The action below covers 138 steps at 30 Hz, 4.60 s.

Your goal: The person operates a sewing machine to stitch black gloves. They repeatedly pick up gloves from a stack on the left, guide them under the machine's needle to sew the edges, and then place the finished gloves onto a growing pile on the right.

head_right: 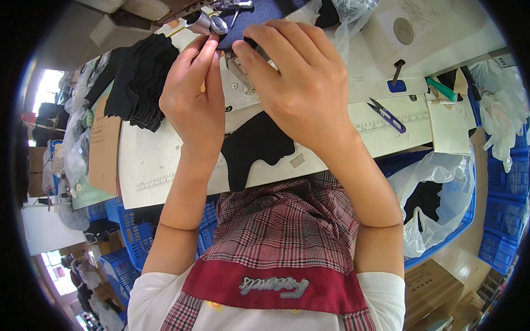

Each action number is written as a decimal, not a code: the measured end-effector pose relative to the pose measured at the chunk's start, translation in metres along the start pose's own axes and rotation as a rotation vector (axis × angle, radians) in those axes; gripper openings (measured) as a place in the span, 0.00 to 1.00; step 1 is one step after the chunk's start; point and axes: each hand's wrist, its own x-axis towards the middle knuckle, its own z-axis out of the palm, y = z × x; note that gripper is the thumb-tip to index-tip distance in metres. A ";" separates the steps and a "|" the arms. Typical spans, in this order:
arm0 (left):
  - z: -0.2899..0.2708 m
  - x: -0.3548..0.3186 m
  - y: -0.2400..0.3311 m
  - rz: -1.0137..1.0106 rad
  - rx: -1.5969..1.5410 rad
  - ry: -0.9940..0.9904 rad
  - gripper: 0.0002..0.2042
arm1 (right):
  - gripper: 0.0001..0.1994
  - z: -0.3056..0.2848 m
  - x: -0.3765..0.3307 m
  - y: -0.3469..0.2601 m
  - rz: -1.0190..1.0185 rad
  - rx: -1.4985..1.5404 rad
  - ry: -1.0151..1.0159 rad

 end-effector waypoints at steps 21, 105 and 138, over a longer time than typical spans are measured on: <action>0.009 0.010 -0.008 -0.088 0.096 -0.115 0.08 | 0.06 0.023 0.011 0.016 0.107 0.208 0.136; -0.017 0.030 -0.016 -0.843 -0.818 -0.441 0.10 | 0.19 -0.004 0.001 -0.002 0.068 0.128 -0.177; -0.033 0.029 -0.018 -1.024 -0.992 -0.578 0.15 | 0.21 0.002 -0.005 0.000 0.015 0.084 -0.079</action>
